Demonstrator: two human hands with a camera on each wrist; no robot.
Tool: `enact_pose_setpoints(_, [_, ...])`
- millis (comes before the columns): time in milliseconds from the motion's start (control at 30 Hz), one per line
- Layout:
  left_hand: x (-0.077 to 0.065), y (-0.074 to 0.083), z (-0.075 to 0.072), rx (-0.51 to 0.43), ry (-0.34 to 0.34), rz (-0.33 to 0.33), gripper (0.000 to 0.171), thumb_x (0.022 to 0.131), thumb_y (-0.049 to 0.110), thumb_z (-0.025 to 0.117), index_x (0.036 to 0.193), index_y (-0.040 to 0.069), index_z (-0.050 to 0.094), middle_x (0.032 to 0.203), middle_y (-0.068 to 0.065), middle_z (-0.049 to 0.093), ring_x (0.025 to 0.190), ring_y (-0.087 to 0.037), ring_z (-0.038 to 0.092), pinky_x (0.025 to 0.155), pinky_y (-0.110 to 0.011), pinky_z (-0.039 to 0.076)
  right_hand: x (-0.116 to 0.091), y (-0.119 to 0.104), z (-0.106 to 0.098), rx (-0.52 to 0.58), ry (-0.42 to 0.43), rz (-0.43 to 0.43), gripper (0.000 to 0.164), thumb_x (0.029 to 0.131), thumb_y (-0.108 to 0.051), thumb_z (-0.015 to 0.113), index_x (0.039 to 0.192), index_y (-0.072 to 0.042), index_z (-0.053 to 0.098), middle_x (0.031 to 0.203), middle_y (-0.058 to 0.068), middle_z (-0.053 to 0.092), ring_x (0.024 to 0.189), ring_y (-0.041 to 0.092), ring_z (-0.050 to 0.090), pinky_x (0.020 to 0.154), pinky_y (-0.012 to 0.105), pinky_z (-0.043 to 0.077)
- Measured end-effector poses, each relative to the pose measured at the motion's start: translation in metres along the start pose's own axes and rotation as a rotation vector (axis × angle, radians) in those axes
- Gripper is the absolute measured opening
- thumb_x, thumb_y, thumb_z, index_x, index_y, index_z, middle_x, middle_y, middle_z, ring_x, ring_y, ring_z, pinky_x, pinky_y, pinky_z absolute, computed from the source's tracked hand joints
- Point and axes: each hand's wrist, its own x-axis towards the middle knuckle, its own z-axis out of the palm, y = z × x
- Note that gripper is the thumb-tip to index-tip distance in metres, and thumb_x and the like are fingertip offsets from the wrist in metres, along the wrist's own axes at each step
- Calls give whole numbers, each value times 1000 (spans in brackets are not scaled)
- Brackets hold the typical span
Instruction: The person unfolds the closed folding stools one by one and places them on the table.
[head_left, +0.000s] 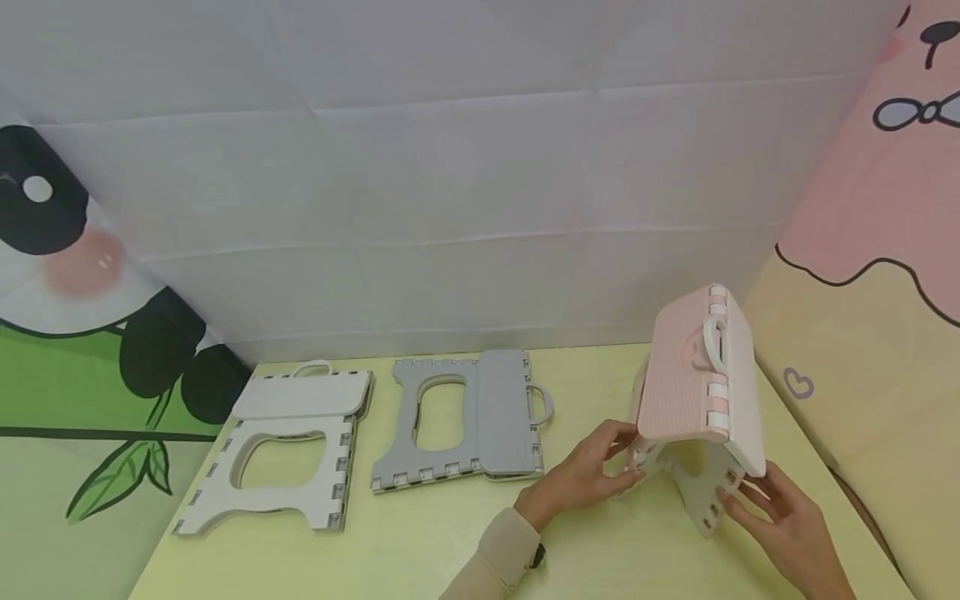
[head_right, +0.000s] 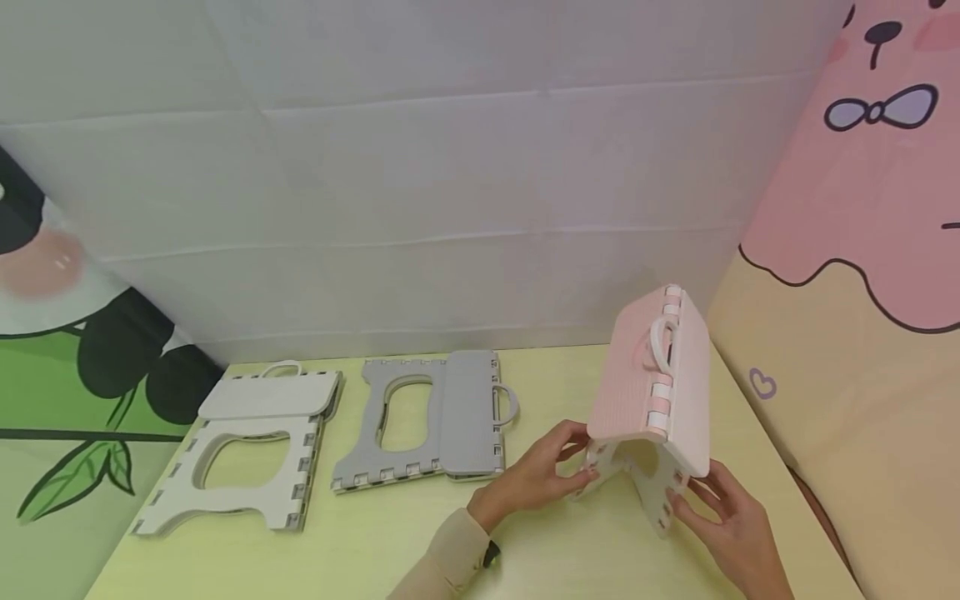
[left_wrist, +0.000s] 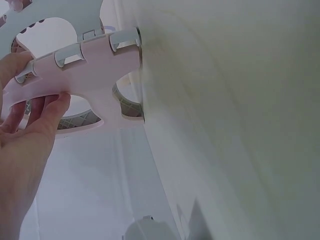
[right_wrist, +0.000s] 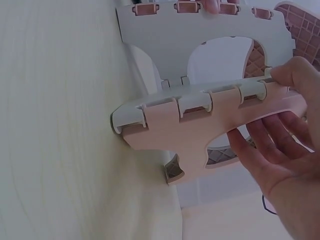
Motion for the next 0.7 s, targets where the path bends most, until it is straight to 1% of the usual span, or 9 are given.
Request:
enact_pose_setpoints(200, [0,-1,-1,-30,-7,-4,50,90,5,62,132,3,34,130,-7,45,123,-8,44,103,-25,38,0,0,-3,-27,0,-6,59,85,-2,69,138,-3,43,122,-17,49,104,-10,53,72,20,55])
enact_pose_setpoints(300, [0,-1,-1,-19,0,-1,49,90,5,62,131,3,35,129,-8,46,122,-9,45,103,-26,39,0,1,-3,-20,-2,-31,60,84,2,69,137,-2,42,122,-15,50,104,-9,54,73,19,55])
enact_pose_setpoints(400, [0,0,-2,15,7,0,50,90,5,63,131,2,35,127,-9,46,121,-10,46,102,-25,40,-1,2,-4,-6,-10,-45,60,84,5,68,138,-1,42,123,-14,51,105,-8,55,73,20,55])
enact_pose_setpoints(533, [-1,2,-3,54,9,-6,50,90,6,64,131,2,36,127,-10,46,120,-12,48,101,-24,40,-2,2,-5,2,-14,-33,60,84,5,68,138,0,42,123,-14,50,105,-7,55,74,22,55])
enact_pose_setpoints(700, [-3,0,-2,57,5,-10,50,91,8,63,132,3,35,127,-8,45,120,-9,46,101,-23,40,-3,2,-5,-31,-10,-23,59,85,2,68,138,-1,42,122,-18,49,104,-9,54,74,21,55])
